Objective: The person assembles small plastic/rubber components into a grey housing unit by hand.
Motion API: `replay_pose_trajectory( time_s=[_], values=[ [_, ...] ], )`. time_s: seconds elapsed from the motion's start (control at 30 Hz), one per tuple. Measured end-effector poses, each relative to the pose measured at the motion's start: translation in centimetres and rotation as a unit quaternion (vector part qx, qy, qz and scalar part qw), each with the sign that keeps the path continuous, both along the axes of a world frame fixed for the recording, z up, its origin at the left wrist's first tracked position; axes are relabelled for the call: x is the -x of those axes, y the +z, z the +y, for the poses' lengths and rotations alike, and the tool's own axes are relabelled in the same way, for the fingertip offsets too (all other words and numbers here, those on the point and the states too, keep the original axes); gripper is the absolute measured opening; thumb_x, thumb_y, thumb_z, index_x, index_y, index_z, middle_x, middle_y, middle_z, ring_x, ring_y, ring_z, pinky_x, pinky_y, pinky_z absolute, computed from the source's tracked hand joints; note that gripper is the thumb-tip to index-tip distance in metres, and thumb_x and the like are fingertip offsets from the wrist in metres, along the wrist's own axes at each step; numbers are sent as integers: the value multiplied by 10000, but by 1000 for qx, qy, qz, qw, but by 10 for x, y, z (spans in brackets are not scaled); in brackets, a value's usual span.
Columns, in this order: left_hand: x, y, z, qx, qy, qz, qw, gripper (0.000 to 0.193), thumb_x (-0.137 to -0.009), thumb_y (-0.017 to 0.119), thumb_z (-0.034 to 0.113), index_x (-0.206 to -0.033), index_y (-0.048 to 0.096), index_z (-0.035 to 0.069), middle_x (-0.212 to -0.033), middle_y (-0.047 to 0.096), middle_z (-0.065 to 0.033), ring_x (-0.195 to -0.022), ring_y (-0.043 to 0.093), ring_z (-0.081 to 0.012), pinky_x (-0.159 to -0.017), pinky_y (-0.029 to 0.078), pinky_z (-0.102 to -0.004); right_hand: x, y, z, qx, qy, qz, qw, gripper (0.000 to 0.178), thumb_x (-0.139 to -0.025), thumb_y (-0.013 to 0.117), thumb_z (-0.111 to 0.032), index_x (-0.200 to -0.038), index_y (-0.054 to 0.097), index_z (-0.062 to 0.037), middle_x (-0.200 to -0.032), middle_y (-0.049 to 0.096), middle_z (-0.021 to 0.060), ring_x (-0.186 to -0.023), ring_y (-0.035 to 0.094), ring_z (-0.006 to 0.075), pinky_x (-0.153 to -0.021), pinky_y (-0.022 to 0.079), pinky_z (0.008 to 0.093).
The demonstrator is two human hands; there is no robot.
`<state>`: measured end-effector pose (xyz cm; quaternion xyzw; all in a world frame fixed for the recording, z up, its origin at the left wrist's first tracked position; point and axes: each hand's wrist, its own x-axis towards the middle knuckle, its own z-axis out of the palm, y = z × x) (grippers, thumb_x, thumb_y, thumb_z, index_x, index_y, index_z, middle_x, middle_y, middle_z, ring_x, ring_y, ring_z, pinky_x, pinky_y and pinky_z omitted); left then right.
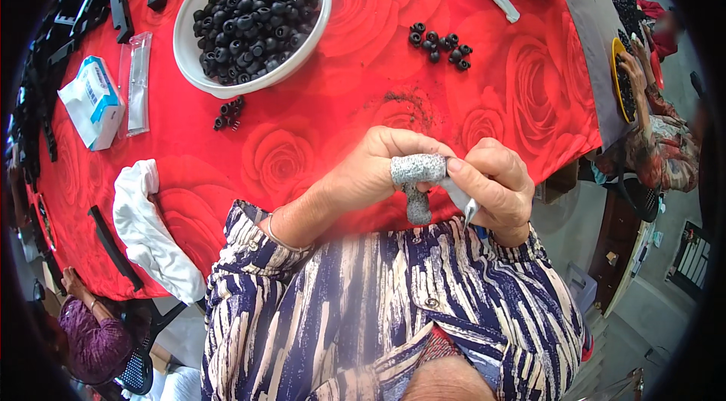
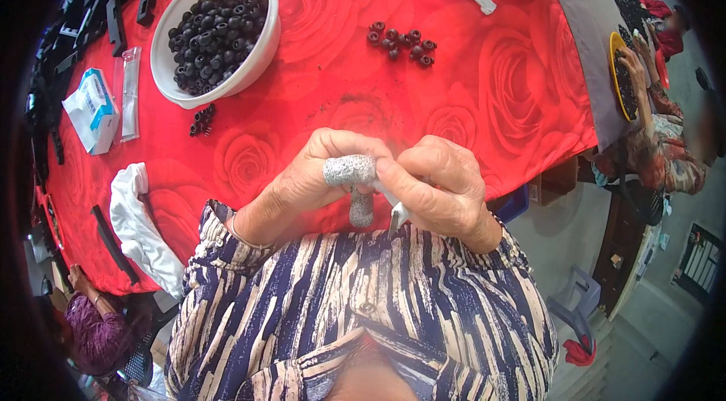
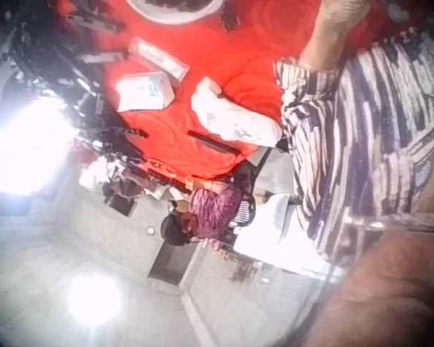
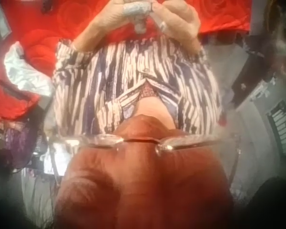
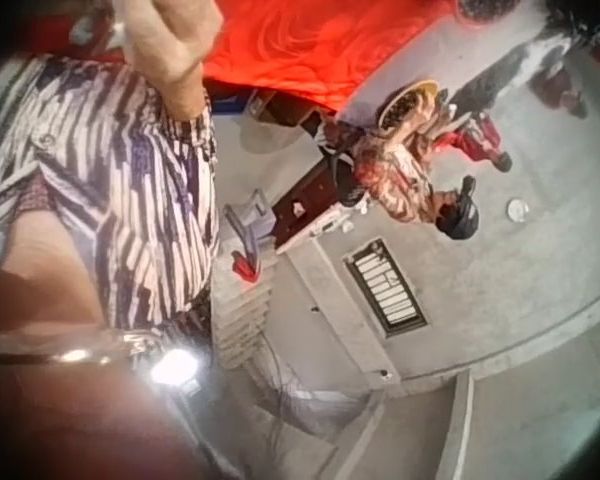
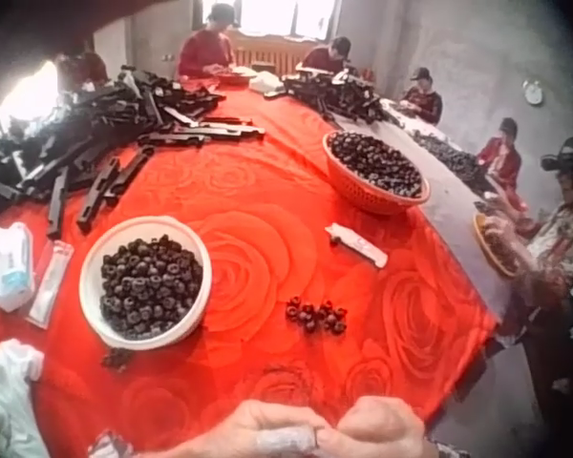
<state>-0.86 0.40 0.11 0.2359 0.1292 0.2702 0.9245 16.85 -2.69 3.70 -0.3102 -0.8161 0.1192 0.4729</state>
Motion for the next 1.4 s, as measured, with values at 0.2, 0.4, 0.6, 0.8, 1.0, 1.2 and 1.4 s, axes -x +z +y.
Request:
replay_pose_trajectory(
  time_s=[0.2,0.4,0.6,0.8,1.0,1.2,1.4],
  values=[
    [-7,-3,-7,22,16,-10,1000,216,-854,601,110,-1032,619,-11,-884,619,-30,-762,554,-71,-680,459,-200,-5,-4,-7,16,-21,14,1000,355,-588,735,-5,-917,605,27,-743,520,82,-535,479,146,-427,359,252],
    [-7,-6,-6,12,33,1,999,202,-863,587,100,-1030,619,-9,-875,597,-17,-769,540,-63,-682,444,-197,-14,8,-16,250,-55,96,962,361,-730,654,-32,-1060,531,50,-799,511,85,-606,453,145,-536,371,254],
    [-6,1,-5,-38,49,67,996,208,-860,591,110,-1032,619,-4,-906,592,-6,-820,542,-67,-725,445,-213,-8,19,-17,268,-125,-36,955,358,-729,570,91,-1084,535,58,-833,529,128,-687,554,206,-582,443,283],
    [-7,0,-5,-38,48,77,995,210,-857,591,107,-1033,620,-5,-909,594,-10,-843,542,-69,-740,443,-221,-7,16,-15,278,-130,-41,951,371,-708,577,90,-1075,543,52,-835,542,150,-678,563,246,-583,457,303],
    [-5,-5,-5,-26,36,70,997,206,-853,590,91,-1032,620,-8,-911,597,-12,-841,543,-71,-744,440,-218,-6,15,-15,296,-133,-35,945,384,-685,587,85,-1066,549,52,-838,548,156,-682,569,257,-580,463,316],
    [-7,-7,-4,-39,49,68,996,202,-853,586,81,-1028,620,-14,-907,600,-17,-836,547,-75,-739,440,-218,-6,15,-15,302,-135,-40,943,392,-663,597,73,-1052,557,53,-844,552,160,-679,575,263,-575,467,319],
    [-7,-8,-5,-42,51,78,995,200,-854,582,77,-1027,620,-15,-904,602,-19,-825,551,-77,-726,444,-218,-7,14,-15,302,-134,-38,943,387,-663,607,63,-1046,561,53,-842,555,164,-676,579,267,-571,471,322]
  ],
)
